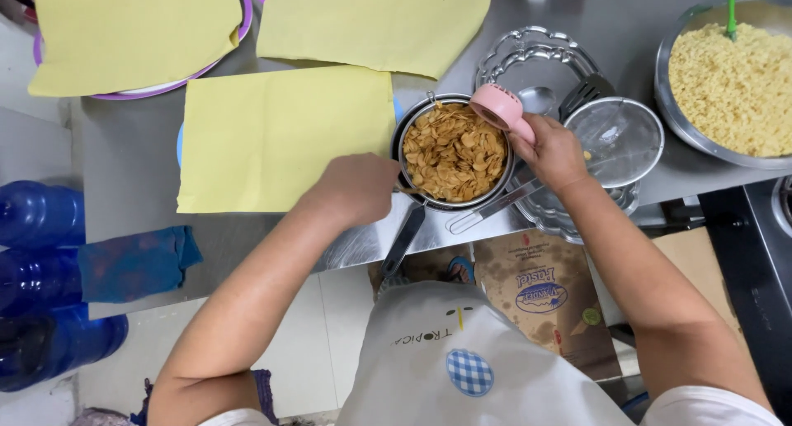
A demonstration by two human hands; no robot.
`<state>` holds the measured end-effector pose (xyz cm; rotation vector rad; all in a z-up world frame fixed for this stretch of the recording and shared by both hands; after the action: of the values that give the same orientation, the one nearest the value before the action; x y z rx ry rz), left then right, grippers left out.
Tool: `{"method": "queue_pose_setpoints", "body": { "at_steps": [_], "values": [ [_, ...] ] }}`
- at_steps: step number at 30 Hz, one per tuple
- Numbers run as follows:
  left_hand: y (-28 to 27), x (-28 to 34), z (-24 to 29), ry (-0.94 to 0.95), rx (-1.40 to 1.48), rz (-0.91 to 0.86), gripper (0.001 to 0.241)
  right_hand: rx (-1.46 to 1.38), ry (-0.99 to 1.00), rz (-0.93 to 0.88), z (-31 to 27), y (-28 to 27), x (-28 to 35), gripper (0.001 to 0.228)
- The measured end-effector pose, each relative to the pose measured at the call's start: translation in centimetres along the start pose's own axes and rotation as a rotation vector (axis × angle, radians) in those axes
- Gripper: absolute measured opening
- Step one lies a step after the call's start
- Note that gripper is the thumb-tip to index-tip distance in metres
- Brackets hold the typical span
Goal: Frying food in a pan, scooping it out with a strainer to drain, and cooling it with a handheld fan.
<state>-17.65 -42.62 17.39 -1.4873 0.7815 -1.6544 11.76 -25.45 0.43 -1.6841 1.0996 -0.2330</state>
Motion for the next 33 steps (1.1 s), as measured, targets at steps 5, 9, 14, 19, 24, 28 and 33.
{"method": "queue_pose_setpoints", "body": {
  "at_steps": [5,9,14,19,24,28,33],
  "values": [
    [4.2,-1.0,0.8,0.011,0.105,0.017,0.030,0.017,-0.033,-0.019,-0.2,0.1,0.0,0.044],
    [6.9,-0.5,1.4,-0.022,0.236,0.017,0.038,-0.001,-0.083,-0.022,-0.7,-0.4,-0.1,0.041],
    [11.0,-2.2,2.0,-0.055,0.202,0.167,0.033,-0.007,-0.090,-0.003,-2.0,-1.1,-0.3,0.039],
    [11.4,-1.5,2.3,-0.082,0.294,0.219,0.030,-0.028,-0.101,-0.016,-1.6,-0.9,-0.5,0.040],
    [14.3,-2.4,0.8,-0.078,0.383,0.358,0.028,-0.026,-0.081,-0.016,-1.8,-1.1,-0.5,0.038],
    [14.4,-2.4,0.2,-0.077,0.432,0.386,0.028,-0.016,-0.078,-0.008,-1.8,-1.0,-0.6,0.038],
    [14.0,-3.2,-0.5,-0.075,0.476,0.414,0.029,-0.017,-0.070,-0.035,-2.0,-0.9,-0.6,0.040]
  ]
}}
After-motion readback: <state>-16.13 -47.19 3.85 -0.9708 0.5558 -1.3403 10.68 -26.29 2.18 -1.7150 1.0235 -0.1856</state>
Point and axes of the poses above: each hand's wrist, its own x-axis away from the middle knuckle, its own y-axis out of the palm, z = x × y, the point moved 6 cm from there along -x, towards the middle knuckle, and after that the axes turned 9 degrees about -y, right-handed, at the moved point
